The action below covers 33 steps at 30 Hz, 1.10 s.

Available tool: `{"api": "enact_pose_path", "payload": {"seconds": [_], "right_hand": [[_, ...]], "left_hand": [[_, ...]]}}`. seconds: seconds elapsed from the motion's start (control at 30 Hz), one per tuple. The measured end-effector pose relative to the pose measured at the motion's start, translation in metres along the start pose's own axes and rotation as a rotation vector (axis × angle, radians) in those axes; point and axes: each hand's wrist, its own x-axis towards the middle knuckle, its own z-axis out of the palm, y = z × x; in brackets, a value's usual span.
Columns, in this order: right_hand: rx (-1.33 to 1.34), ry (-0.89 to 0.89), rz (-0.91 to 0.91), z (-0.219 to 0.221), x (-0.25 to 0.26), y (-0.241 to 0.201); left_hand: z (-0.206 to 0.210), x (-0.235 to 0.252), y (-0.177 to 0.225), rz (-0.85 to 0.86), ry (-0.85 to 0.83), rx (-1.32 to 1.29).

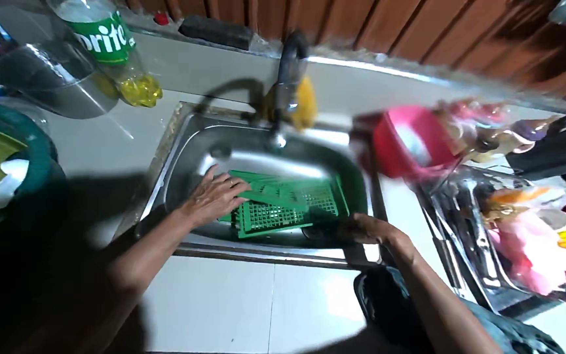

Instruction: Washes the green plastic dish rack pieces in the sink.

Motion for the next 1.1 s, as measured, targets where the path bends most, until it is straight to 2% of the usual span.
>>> {"api": "enact_pose_path", "payload": {"seconds": [0.1, 0.17, 0.23, 0.37, 0.47, 0.53, 0.6, 0.7, 0.8, 0.93, 1.03, 1.1], "right_hand": [[-0.116, -0.059, 0.033, 0.009, 0.004, -0.010], [-0.225, -0.029, 0.059, 0.023, 0.017, -0.012], [-0.260, 0.008, 0.082, 0.032, 0.026, -0.016], [-0.355, 0.121, 0.094, 0.032, 0.036, -0.016], [-0.422, 0.192, 0.089, 0.031, 0.050, -0.004], [-0.404, 0.181, 0.085, 0.033, 0.064, 0.005], [-0.378, 0.164, 0.076, 0.038, 0.077, 0.010], [-0.388, 0.160, 0.065, 0.045, 0.088, 0.008], [-0.357, 0.111, 0.034, 0.042, 0.088, 0.007], [-0.289, 0.049, 0.011, 0.014, 0.070, 0.003], [-0.164, 0.183, -0.028, -0.014, 0.046, -0.005], [0.066, 0.358, -0.199, -0.030, 0.022, -0.011]], "left_hand": [[-0.027, 0.000, 0.002, -0.141, 0.152, 0.035], [-0.034, -0.002, -0.003, -0.245, 0.278, 0.069], [-0.046, -0.009, -0.004, -0.307, 0.302, 0.080], [-0.063, -0.023, 0.009, -0.392, 0.176, 0.056], [-0.103, -0.015, 0.046, -0.634, -0.071, -0.026], [-0.074, -0.029, 0.030, -0.581, 0.158, 0.013], [-0.056, -0.039, 0.019, -0.592, 0.226, 0.007], [-0.056, -0.045, 0.022, -0.599, 0.150, -0.028], [-0.059, -0.053, 0.017, -0.526, 0.062, -0.045], [-0.062, -0.051, 0.011, -0.526, 0.019, -0.107], [-0.058, -0.042, 0.001, -0.550, 0.103, -0.148], [-0.060, -0.024, 0.002, -0.644, 0.119, -0.299]]}}
